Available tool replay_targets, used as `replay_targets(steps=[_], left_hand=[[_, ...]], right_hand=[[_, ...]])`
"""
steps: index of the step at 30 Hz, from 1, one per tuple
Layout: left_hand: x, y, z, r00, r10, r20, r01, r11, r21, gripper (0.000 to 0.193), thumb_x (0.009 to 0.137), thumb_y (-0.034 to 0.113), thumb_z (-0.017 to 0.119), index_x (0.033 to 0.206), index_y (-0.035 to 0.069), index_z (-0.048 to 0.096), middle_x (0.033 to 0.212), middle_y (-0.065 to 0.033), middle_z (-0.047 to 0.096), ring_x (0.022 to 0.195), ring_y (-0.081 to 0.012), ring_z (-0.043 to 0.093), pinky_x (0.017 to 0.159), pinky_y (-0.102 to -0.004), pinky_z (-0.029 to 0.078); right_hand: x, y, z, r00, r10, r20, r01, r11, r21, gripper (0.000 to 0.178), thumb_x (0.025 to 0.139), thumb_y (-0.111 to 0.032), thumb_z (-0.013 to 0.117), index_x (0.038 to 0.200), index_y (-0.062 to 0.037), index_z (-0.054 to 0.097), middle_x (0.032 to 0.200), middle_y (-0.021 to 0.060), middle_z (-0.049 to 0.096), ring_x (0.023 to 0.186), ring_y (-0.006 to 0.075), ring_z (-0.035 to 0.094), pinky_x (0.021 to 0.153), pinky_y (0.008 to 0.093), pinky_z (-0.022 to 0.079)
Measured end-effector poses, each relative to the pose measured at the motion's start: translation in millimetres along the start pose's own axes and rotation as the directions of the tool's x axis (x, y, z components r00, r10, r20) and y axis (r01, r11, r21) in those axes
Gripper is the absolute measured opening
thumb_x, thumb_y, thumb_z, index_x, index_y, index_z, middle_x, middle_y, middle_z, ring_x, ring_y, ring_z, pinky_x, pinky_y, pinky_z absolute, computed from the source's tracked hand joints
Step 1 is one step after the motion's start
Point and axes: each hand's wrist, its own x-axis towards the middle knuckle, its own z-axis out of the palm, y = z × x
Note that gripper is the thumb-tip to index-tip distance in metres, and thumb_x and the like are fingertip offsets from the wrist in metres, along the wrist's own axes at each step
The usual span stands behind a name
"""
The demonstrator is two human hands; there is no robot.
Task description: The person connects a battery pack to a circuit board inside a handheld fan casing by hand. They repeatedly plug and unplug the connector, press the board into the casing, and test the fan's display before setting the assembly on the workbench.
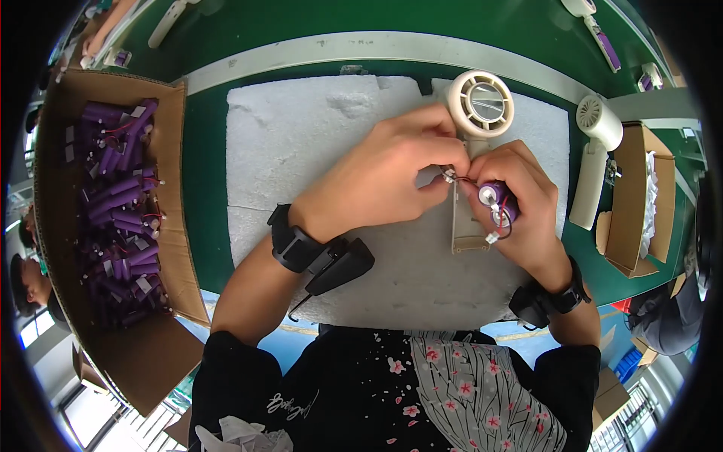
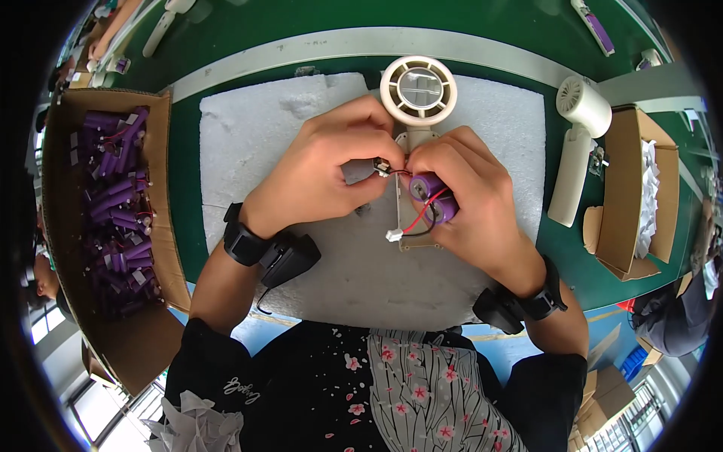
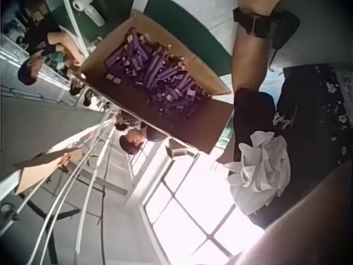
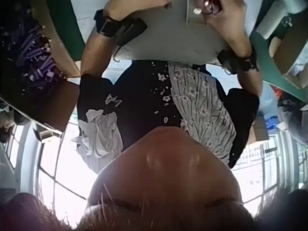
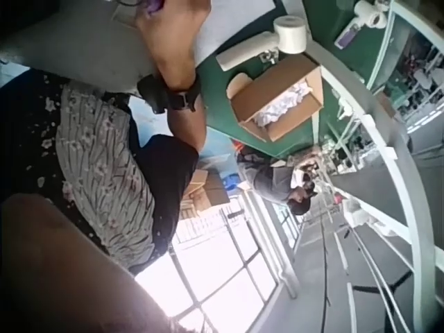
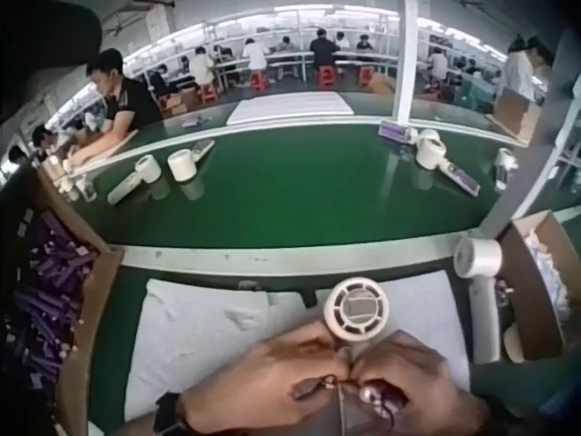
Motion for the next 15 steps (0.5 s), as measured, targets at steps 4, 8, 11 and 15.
replay_targets(steps=[4, 8, 11, 15], left_hand=[[-1, -1, -3, 1.000, -0.022, -0.002, 0.022, 0.999, -0.043, 0.022, 0.068, -0.005, 0.070, 0.087, 0.005, 0.066, 0.088, -0.0062, 0.061, 0.078, -0.0223, 0.063, 0.066, -0.0283, 0.051], [0, 1, -10, 0.992, -0.095, 0.083, 0.104, 0.990, -0.100, 0.024, 0.069, -0.005, 0.071, 0.090, 0.006, 0.068, 0.087, -0.0069, 0.066, 0.076, -0.0224, 0.065, 0.063, -0.0291, 0.052], [-2, 1, -15, 0.983, -0.123, 0.137, 0.139, 0.983, -0.118, 0.026, 0.070, -0.006, 0.071, 0.093, 0.006, 0.069, 0.087, -0.0073, 0.068, 0.074, -0.0224, 0.066, 0.061, -0.0300, 0.052], [-3, 1, -17, 0.966, -0.173, 0.190, 0.195, 0.975, -0.105, 0.028, 0.070, -0.007, 0.071, 0.094, 0.006, 0.070, 0.089, -0.0079, 0.069, 0.075, -0.0222, 0.066, 0.061, -0.0301, 0.052]], right_hand=[[-1, -2, 1, 0.999, 0.028, 0.035, -0.028, 1.000, 0.003, 0.029, 0.068, 0.007, 0.077, 0.087, -0.0038, 0.058, 0.083, 0.0078, 0.065, 0.077, 0.0246, 0.057, 0.066, 0.0321, 0.048], [1, -6, -3, 0.996, 0.057, 0.065, -0.055, 0.998, -0.039, 0.027, 0.066, 0.002, 0.079, 0.085, -0.0059, 0.061, 0.077, 0.0048, 0.065, 0.075, 0.0257, 0.058, 0.063, 0.0337, 0.048], [2, -6, -4, 0.996, 0.047, 0.070, -0.043, 0.997, -0.057, 0.030, 0.063, 0.003, 0.078, 0.086, -0.0063, 0.061, 0.076, 0.0043, 0.064, 0.075, 0.0258, 0.057, 0.062, 0.0335, 0.048], [2, -5, -4, 0.994, -0.009, 0.105, 0.017, 0.997, -0.079, 0.035, 0.056, 0.003, 0.077, 0.086, -0.0067, 0.061, 0.075, 0.0038, 0.064, 0.074, 0.0257, 0.057, 0.061, 0.0334, 0.048]])
